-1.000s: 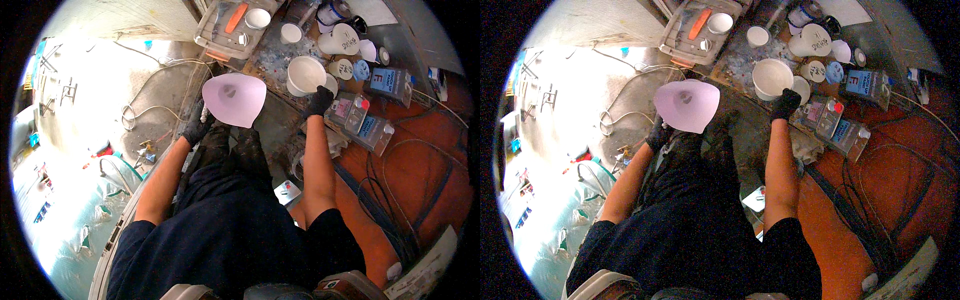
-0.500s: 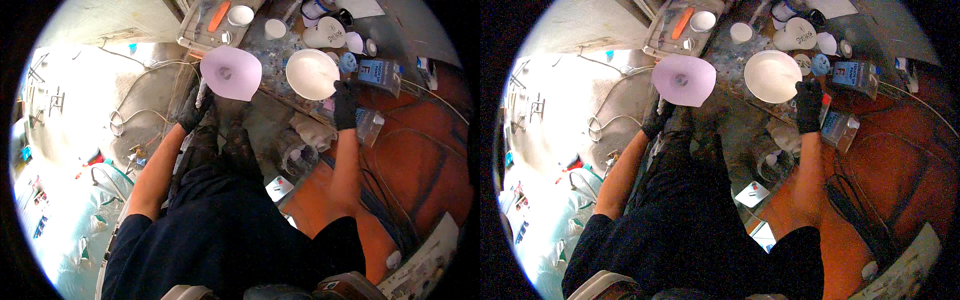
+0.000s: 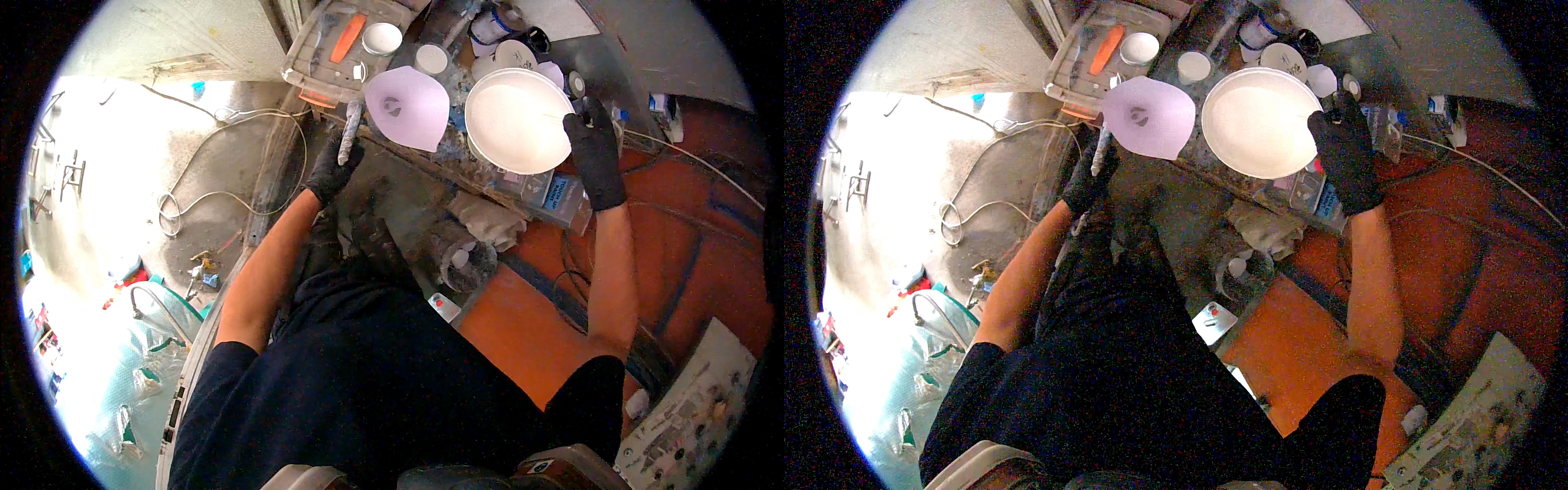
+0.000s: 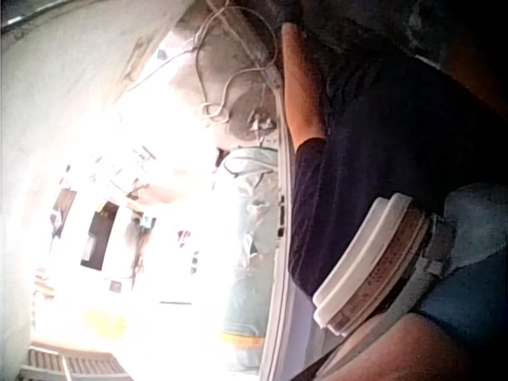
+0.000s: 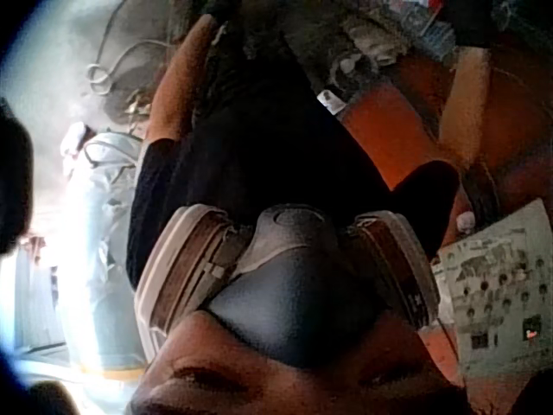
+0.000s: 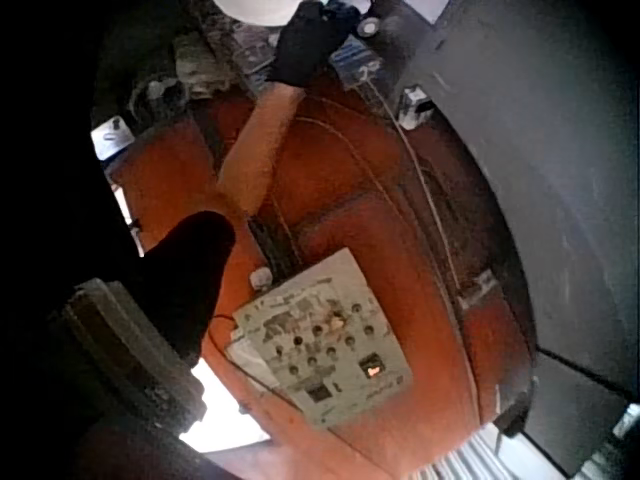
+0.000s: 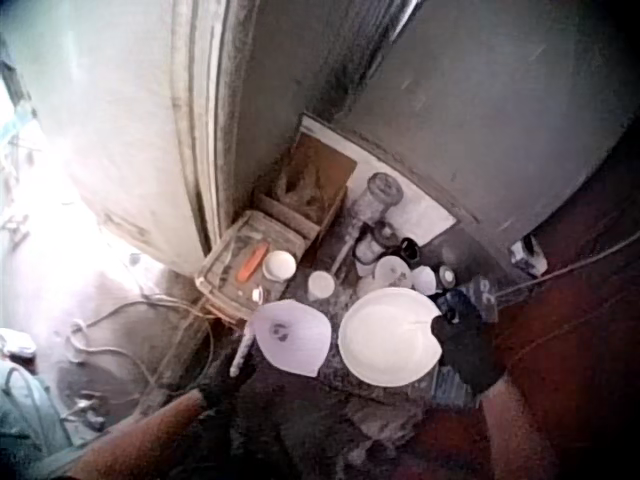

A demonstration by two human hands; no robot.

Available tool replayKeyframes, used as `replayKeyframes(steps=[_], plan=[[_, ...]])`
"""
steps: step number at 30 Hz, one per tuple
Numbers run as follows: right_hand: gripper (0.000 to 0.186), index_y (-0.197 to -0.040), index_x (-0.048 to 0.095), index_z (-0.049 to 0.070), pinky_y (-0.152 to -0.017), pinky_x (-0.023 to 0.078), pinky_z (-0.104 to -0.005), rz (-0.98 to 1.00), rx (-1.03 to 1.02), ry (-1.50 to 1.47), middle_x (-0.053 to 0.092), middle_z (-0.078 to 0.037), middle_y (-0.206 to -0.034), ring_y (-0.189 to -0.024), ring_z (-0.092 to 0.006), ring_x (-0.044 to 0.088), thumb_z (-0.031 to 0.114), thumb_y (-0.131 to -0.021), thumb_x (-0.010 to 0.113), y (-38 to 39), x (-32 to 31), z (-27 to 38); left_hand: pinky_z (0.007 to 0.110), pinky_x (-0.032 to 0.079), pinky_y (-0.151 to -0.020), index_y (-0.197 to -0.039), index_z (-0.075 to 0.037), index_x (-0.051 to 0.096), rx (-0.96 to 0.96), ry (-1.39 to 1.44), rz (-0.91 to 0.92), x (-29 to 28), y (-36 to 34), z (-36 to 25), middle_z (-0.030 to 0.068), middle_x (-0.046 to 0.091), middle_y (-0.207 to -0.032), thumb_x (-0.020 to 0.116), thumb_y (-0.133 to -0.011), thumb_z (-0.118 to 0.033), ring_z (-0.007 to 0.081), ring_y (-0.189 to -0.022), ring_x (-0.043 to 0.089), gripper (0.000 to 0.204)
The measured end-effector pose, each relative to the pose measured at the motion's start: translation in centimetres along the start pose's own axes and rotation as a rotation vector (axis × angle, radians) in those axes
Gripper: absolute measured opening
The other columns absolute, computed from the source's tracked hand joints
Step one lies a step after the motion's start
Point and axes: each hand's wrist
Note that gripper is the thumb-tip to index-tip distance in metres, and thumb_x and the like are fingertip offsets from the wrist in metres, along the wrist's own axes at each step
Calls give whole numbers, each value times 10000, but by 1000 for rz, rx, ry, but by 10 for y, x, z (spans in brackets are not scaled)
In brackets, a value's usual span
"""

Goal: The person spray paints a white car hood with a paint gun, then walks to a workbench to mix paint in a cup using a funnel, and returns to continue spraying the hood. The car is masked with plastic and tape, and the person wears gloves and a respirator.

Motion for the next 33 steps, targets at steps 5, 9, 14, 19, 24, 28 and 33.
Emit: replayKeyframes(steps=[5,9,14,19,24,28,33], plan=[[524,-1259,431,-63,-829,459,-386,121,-11,266,578,-172,-978,-870,-276,558,170,-811,573,-9,-4,20,396,466,-792,-1104,-36,525,99,-114,-24,6,-5,-9,176,605,-965,632,-862,-214,308,-900,594,319],[599,-1340,393,-61,-967,401,-389,96,-112,352,531,-234,-1213,-1100,-322,529,233,-850,574,-11,1,26,403,467,-793,-1103,-39,526,52,-158,-7,7,-3,-14,182,603,-976,632,-860,-200,326,-906,597,310],[637,-1358,342,-87,-1053,334,-394,130,-195,380,424,-289,-1356,-1266,-365,428,259,-873,569,-14,-1,35,404,467,-789,-1110,-18,518,61,-136,-26,8,2,-19,192,597,-984,630,-854,-176,325,-909,594,321],[651,-1373,295,-91,-1019,381,-403,216,-141,451,459,-303,-1312,-1214,-376,482,227,-868,555,-17,-1,64,409,469,-801,-1129,-4,509,32,-149,-1,5,4,-28,204,599,-1001,630,-848,-182,337,-932,594,354],[605,-1361,336,-84,-1054,339,-389,177,-144,488,429,-292,-1352,-1269,-366,429,222,-885,551,-19,-3,63,418,471,-814,-1154,-4,503,46,-195,58,3,1,-24,214,610,-1014,628,-851,-210,356,-947,600,387],[585,-1353,359,-83,-1062,330,-380,146,-264,600,416,-286,-1371,-1284,-356,417,211,-887,555,-23,-8,54,414,473,-814,-1150,-5,508,67,-97,-19,7,3,-11,211,616,-1007,634,-855,-223,354,-937,604,388],[586,-1354,365,-80,-1061,338,-378,155,-224,564,410,-279,-1380,-1287,-344,417,217,-889,562,-24,-11,65,397,478,-795,-1133,-7,510,-8,-111,-11,4,6,-11,202,616,-985,646,-852,-214,327,-908,608,375]])
Point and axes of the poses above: each hand's wrist, its own y-axis away from the middle knuckle, its own x-axis out of the palm, z = x × y
